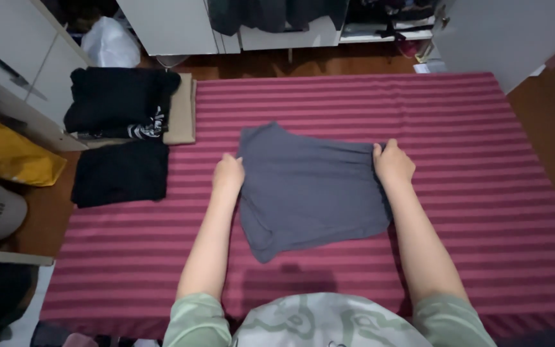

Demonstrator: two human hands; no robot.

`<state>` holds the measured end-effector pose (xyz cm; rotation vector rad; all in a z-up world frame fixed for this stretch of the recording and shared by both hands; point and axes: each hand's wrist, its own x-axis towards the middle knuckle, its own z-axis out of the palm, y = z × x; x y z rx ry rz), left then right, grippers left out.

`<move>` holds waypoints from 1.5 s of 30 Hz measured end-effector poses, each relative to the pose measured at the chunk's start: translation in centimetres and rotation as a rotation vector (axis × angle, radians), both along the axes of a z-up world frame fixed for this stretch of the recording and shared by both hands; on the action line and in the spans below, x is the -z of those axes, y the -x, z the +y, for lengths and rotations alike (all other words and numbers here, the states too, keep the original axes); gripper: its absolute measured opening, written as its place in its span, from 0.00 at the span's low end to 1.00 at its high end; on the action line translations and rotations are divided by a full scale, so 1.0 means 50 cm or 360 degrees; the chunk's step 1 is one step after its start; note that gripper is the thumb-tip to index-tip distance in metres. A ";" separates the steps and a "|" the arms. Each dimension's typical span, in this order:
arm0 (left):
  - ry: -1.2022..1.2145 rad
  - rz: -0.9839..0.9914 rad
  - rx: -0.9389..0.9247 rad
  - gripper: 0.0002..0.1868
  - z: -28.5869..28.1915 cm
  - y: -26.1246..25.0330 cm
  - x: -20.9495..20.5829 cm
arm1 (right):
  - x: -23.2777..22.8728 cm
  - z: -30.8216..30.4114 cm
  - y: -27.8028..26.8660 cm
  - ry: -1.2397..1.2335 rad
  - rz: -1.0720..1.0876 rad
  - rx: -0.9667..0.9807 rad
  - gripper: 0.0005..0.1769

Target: The recorder is folding a pair of grey shorts on a bed.

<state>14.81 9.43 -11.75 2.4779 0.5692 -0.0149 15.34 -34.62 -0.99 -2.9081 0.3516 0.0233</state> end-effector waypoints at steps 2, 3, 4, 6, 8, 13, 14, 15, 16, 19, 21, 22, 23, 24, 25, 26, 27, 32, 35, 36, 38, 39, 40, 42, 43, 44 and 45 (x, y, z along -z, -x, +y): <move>-0.0256 0.0210 0.0074 0.25 0.008 0.021 0.006 | 0.023 -0.018 -0.023 -0.0091 0.0039 0.0047 0.29; -0.0253 0.0208 0.0077 0.25 0.000 0.023 -0.014 | 0.015 -0.015 -0.024 -0.0089 0.0037 0.0050 0.29; -0.0301 0.0202 0.0111 0.23 -0.009 0.032 -0.031 | 0.010 -0.011 -0.021 -0.0112 0.0039 0.0066 0.28; -0.0343 0.0202 0.0143 0.21 -0.033 0.057 -0.082 | -0.002 -0.004 -0.013 -0.0129 0.0047 0.0080 0.28; -0.0359 -0.0038 0.0182 0.22 -0.063 0.082 -0.155 | -0.022 0.001 -0.008 -0.0126 -0.0022 0.0121 0.26; -0.0332 -0.0173 0.0161 0.27 -0.098 0.117 -0.239 | -0.042 0.002 0.010 -0.0169 -0.0023 0.0132 0.27; -0.0411 -0.0198 0.0175 0.34 -0.099 0.117 -0.236 | -0.039 0.000 0.009 -0.0172 -0.0024 0.0106 0.28; -0.0408 -0.0193 0.0179 0.34 -0.103 0.142 -0.234 | -0.061 0.001 0.032 -0.0170 -0.0019 0.0111 0.28; -0.0642 -0.0434 0.0267 0.31 -0.105 0.162 -0.236 | -0.088 0.004 0.049 -0.0126 -0.0095 0.0023 0.28; -0.0823 -0.0458 0.0723 0.17 -0.096 0.228 -0.259 | -0.172 0.018 0.123 -0.0019 -0.0271 -0.0170 0.25; -0.0755 -0.0218 0.1085 0.08 -0.101 0.282 -0.292 | -0.197 0.016 0.171 0.0047 -0.0356 -0.0281 0.22; -0.0789 -0.0092 0.1335 0.16 -0.109 0.308 -0.319 | -0.194 0.011 0.189 0.0110 -0.0333 -0.0334 0.21; -0.0819 0.0036 0.1585 0.25 -0.117 0.334 -0.345 | -0.191 0.006 0.206 0.0172 -0.0311 -0.0386 0.20; -0.0816 0.0041 0.1585 0.25 -0.113 0.336 -0.325 | -0.167 -0.010 0.211 0.0172 -0.0306 -0.0387 0.20; -0.0736 -0.0120 0.1650 0.19 -0.108 0.339 -0.305 | -0.144 -0.025 0.217 0.0145 -0.0161 -0.0318 0.23; -0.0657 -0.0288 0.1713 0.14 -0.105 0.337 -0.287 | -0.122 -0.041 0.219 0.0119 -0.0024 -0.0244 0.26; -0.0657 -0.0291 0.1716 0.14 -0.101 0.342 -0.277 | -0.108 -0.046 0.225 0.0119 -0.0026 -0.0240 0.26; -0.0375 -0.1034 0.1706 0.06 -0.084 0.367 -0.309 | -0.076 -0.074 0.243 0.0032 -0.0188 -0.0179 0.22; 0.0042 -0.1056 0.1741 0.06 -0.089 0.393 -0.287 | -0.070 -0.094 0.236 -0.0071 -0.0159 -0.0080 0.22; 0.0039 -0.1057 0.1744 0.06 -0.088 0.401 -0.281 | -0.070 -0.094 0.237 -0.0074 -0.0162 -0.0078 0.22; -0.0278 -0.0604 0.1703 0.08 -0.085 0.421 -0.268 | -0.069 -0.093 0.240 -0.0136 -0.0092 -0.0007 0.21; -0.0279 -0.0600 0.1701 0.08 -0.086 0.423 -0.254 | -0.093 -0.079 0.256 -0.0138 -0.0089 -0.0009 0.21; -0.0323 -0.0458 0.1718 0.12 -0.086 0.421 -0.241 | -0.117 -0.065 0.268 -0.0138 -0.0166 -0.0046 0.21; -0.0372 -0.0323 0.1738 0.15 -0.086 0.419 -0.248 | -0.173 -0.033 0.296 -0.0138 -0.0253 -0.0078 0.21; -0.0373 -0.0190 0.1723 0.16 -0.086 0.418 -0.267 | -0.203 -0.015 0.311 -0.0111 -0.0144 -0.0121 0.22; -0.0364 -0.0051 0.1706 0.16 -0.089 0.423 -0.284 | -0.233 0.000 0.331 -0.0079 -0.0024 -0.0165 0.23; -0.0359 -0.0052 0.1712 0.16 -0.089 0.413 -0.304 | -0.216 -0.012 0.325 -0.0075 -0.0022 -0.0160 0.23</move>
